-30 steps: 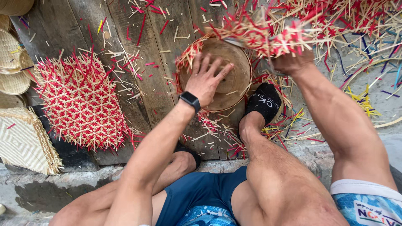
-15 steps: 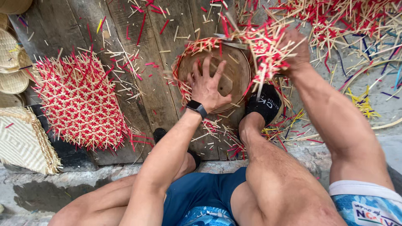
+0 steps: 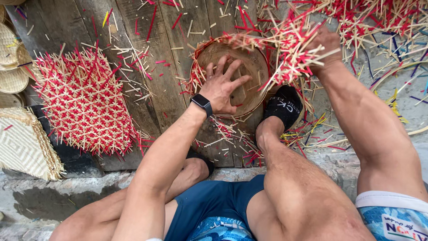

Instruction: The person sits on the ground and fits a red-and-natural woven bamboo mat over a round wooden mold, presses it into shape, attaches a bamboo rim around the edge, and trims excess strands with scissors, setting finished trays aside with other completed trays.

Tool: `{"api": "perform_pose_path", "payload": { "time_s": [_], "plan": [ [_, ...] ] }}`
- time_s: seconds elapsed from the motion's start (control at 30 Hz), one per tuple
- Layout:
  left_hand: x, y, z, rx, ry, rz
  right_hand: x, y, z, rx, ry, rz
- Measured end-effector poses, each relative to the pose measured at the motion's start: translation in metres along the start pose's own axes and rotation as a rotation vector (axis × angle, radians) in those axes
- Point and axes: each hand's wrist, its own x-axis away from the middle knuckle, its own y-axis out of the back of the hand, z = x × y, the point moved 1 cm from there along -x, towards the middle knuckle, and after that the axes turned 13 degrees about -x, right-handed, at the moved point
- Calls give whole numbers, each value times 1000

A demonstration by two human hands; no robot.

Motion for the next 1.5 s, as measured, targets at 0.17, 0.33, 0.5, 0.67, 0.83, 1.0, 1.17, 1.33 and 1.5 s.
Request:
{"api": "perform_pose_path", "payload": {
  "time_s": [0.17,0.33,0.5,0.67,0.83,1.0,1.17,1.33,1.5],
  "plan": [
    [-3,4,2,-50,-38,83,-10,-16,3,46,156,-471],
    [-1,17,7,-172,-152,137,-29,-27,15,-385,-36,-349],
    [26,11,-17,50,352,-331,-6,-9,-23,-389,-84,-143],
    [18,-26,-33,277,656,-463,-14,-7,-1,267,157,-336],
    [23,-34,-18,223,542,-339,-15,-12,21,-7,168,-342],
    [27,-28,-18,228,600,-277,-9,-6,13,-122,80,-122],
    [26,-23,-12,271,460,-217,-23,-15,28,171,195,-416],
    [22,-17,-8,87,457,-94,-14,-17,5,-31,84,-65],
    [22,-10,-6,149,374,-56,-24,-23,18,12,100,-184]
  ]
}}
